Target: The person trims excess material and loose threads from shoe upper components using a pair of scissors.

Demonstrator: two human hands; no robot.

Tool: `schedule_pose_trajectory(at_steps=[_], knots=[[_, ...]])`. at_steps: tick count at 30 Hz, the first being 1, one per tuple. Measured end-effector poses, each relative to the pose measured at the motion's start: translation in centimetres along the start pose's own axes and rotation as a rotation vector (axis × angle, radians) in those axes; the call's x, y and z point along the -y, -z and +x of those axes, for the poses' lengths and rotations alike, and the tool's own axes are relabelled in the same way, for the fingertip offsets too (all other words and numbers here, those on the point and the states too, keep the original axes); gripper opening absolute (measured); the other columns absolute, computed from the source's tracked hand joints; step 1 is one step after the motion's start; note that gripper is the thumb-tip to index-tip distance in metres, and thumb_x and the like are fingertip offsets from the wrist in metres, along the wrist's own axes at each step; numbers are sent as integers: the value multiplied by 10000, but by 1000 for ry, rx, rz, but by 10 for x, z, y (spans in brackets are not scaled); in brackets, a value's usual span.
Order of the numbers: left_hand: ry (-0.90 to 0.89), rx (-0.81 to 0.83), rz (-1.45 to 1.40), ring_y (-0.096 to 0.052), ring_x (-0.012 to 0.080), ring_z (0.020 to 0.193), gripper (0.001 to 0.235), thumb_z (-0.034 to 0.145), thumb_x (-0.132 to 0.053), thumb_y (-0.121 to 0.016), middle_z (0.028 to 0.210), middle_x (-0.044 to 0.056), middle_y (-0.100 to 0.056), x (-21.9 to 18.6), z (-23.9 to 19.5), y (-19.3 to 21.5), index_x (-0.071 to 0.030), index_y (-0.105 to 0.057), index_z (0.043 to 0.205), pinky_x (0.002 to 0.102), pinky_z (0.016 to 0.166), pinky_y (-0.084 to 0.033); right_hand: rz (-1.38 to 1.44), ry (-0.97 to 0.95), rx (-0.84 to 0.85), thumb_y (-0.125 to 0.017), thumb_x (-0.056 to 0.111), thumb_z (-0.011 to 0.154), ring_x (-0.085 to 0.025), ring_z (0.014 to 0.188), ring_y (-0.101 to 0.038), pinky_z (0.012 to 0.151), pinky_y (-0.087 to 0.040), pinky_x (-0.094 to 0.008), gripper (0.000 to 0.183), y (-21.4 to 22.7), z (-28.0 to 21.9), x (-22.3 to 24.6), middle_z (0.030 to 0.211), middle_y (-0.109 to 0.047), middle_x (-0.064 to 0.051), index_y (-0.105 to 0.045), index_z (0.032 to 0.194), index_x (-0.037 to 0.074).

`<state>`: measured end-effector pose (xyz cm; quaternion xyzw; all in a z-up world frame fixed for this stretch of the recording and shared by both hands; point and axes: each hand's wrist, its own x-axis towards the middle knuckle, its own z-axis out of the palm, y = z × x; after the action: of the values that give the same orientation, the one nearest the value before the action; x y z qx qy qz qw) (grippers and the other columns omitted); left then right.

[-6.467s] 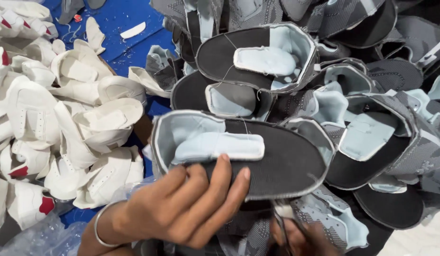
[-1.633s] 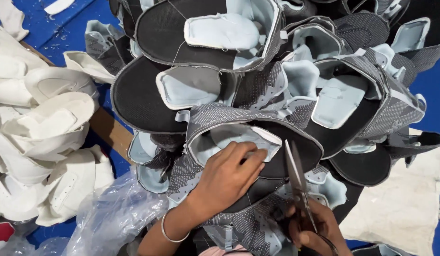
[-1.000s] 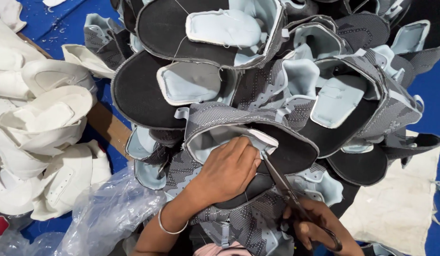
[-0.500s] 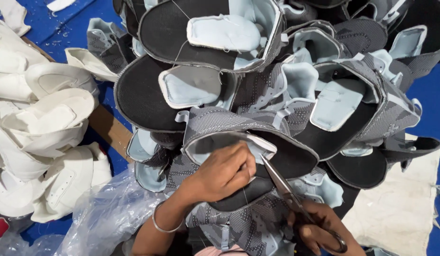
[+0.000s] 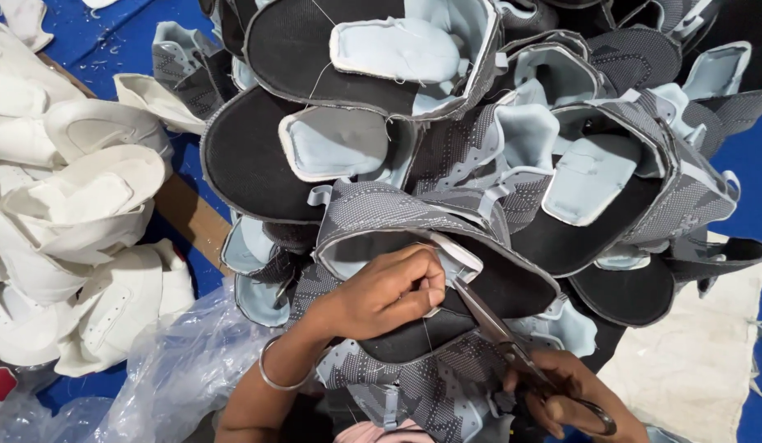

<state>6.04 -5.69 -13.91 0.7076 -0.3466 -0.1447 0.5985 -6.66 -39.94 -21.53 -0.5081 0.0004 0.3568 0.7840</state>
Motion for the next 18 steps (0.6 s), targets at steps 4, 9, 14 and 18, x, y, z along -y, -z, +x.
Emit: schedule_pose_trajectory(at_steps=[4,9,14,18], knots=[[8,-9,15,-590,160,785,88,943,-80,-613,947,52,-585,2,1,-2,-12,-576,986,312,718,-497,150,-82,94,-783,356,932,-178,526,-520,505,-373,-280,721,34,-1,-23,809,-548,-216,-473,1307,-176],[-16,1,28,-560,158,759,92,947,-84,-631,907,51,-563,-1,2,0,-15,-572,963,319,701,-475,161,-39,9,-773,346,860,-137,426,-489,395,-349,-266,677,26,10,-16,813,-594,-166,-544,1244,-163],[-163,73,-86,-577,166,760,73,976,-67,-555,860,32,-563,-6,-6,4,-56,-556,903,322,730,-480,-32,-139,-172,-788,318,750,-164,449,-515,439,-402,-318,695,19,-11,-14,801,-664,-180,-502,1252,-68],[62,-14,258,-624,242,658,262,1015,-182,-706,770,97,-586,-24,-4,-9,-8,-591,856,363,628,-482,3,-38,-153,-716,372,898,-191,615,-565,574,-444,-356,710,16,-34,-16,953,-620,-253,-478,1362,-109]])
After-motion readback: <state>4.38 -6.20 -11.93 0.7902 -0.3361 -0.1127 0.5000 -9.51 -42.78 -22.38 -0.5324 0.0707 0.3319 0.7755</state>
